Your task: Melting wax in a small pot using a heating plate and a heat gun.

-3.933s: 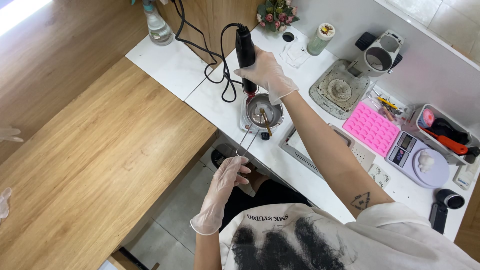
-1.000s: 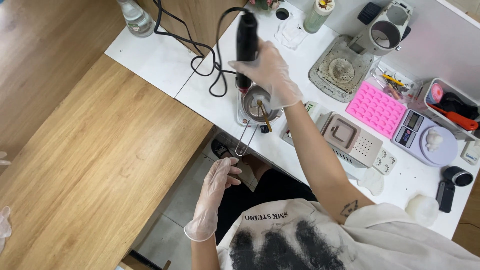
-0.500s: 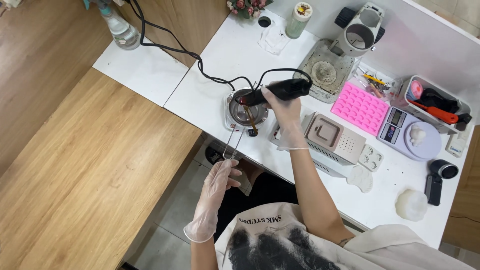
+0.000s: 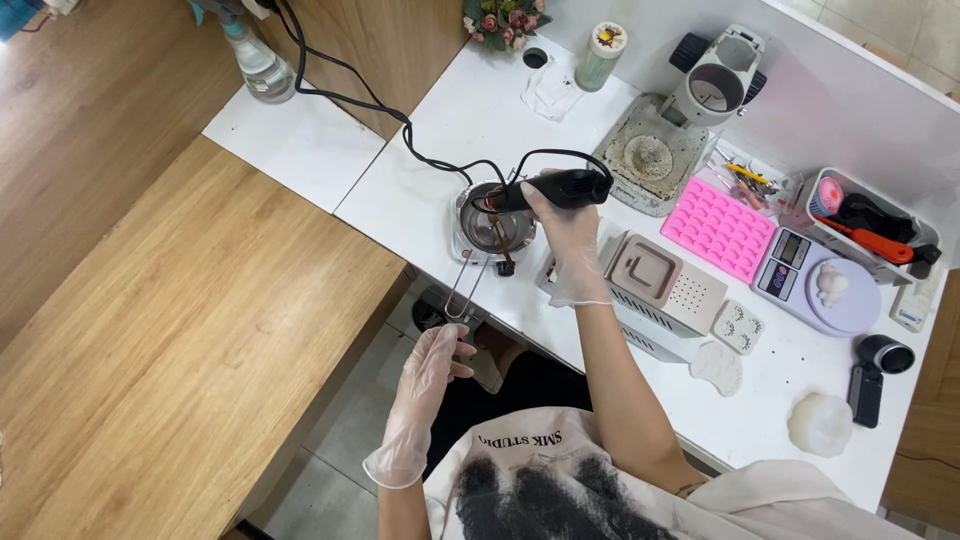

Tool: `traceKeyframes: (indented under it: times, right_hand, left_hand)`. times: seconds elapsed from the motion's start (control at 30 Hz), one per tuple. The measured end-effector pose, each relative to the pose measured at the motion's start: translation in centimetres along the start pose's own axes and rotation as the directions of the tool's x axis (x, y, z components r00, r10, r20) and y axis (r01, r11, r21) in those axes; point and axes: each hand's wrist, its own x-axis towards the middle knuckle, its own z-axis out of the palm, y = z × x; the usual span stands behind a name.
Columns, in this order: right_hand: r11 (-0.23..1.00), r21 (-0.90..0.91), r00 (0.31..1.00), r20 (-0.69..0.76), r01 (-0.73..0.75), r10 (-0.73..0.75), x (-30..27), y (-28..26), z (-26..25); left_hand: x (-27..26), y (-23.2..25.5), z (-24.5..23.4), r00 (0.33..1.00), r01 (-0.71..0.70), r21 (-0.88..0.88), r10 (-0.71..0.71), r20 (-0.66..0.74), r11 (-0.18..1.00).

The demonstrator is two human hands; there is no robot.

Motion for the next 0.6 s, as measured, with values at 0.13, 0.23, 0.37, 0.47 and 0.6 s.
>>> traceKeyframes:
  times: [0.13,0.23,0.37,0.47,0.6]
  right_hand:
    - [1.000,-0.023,0.999,0.027,0.021,-0.021,-0.3,-1.1,-0.2]
    - [0.997,-0.070,0.999,0.021,-0.024,0.026,-0.8,-1.9,0.0]
    - [0.987,-0.152,0.998,0.046,0.057,-0.050,-0.6,-1.2,-0.1]
    - [0.988,-0.122,0.994,0.078,0.091,-0.082,-0.3,-0.1,-0.3]
    - [0.981,-0.147,0.988,0.110,0.125,-0.110,0.0,-1.4,-0.2]
  left_hand:
    - [-0.5,0.4,0.5,1.000,0.006,-0.003,-0.006,-0.010,1.000]
    - [-0.6,0.4,0.6,1.000,0.025,0.000,-0.025,-0.011,1.000]
    - [-0.7,0.6,0.7,0.999,0.037,0.013,-0.037,-0.007,0.999]
    - [-1.0,0.4,0.5,1.000,-0.012,0.021,0.012,0.008,1.000]
    - [-0.3,0.4,0.7,1.000,-0.023,0.001,0.023,0.021,1.000]
